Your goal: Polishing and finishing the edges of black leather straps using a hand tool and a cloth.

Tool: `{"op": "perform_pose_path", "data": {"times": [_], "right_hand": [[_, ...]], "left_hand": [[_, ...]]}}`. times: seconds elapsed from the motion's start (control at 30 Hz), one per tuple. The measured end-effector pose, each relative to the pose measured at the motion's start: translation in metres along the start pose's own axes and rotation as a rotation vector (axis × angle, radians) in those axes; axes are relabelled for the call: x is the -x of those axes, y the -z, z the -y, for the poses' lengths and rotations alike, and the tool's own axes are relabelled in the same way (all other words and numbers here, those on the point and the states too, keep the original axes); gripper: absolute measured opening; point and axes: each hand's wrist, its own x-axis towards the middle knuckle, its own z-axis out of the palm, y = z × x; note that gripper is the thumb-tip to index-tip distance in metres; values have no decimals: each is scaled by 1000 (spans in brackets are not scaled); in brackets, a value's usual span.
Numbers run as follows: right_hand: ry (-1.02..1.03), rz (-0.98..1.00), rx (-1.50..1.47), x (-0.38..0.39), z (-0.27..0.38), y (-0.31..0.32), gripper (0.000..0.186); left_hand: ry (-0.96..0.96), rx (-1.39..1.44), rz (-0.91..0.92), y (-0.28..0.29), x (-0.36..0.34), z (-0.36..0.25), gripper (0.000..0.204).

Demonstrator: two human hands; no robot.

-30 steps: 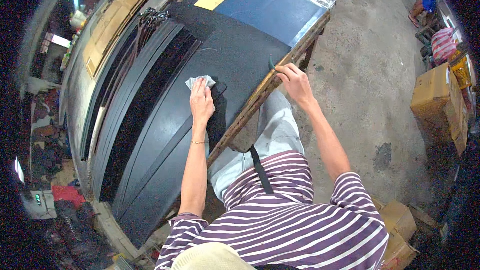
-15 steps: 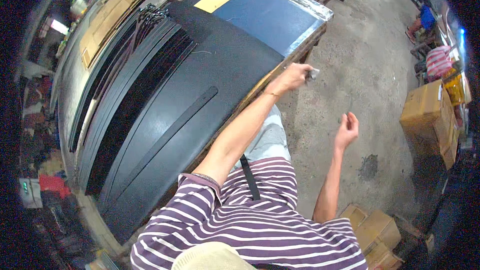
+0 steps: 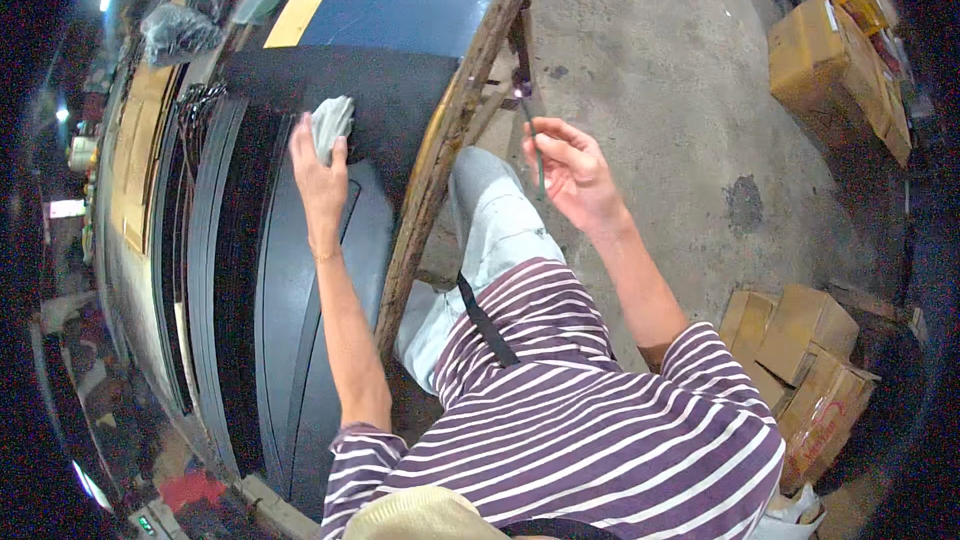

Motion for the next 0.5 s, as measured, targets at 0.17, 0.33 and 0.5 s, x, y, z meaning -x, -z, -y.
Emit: {"op": "perform_pose_path", "data": {"times": [0.17,0.33,0.5], "right_hand": [[-259,408,-310,6,-22,-41,21],[-360,432,-446,3,-43,-42,19],[-456,421,-739,10,-38,-44,23]], "left_hand": [[75,360,117,31,23,-20,40],[-13,23,139,14,56,35,45],[44,182,285,-10,58,47,39]]}}
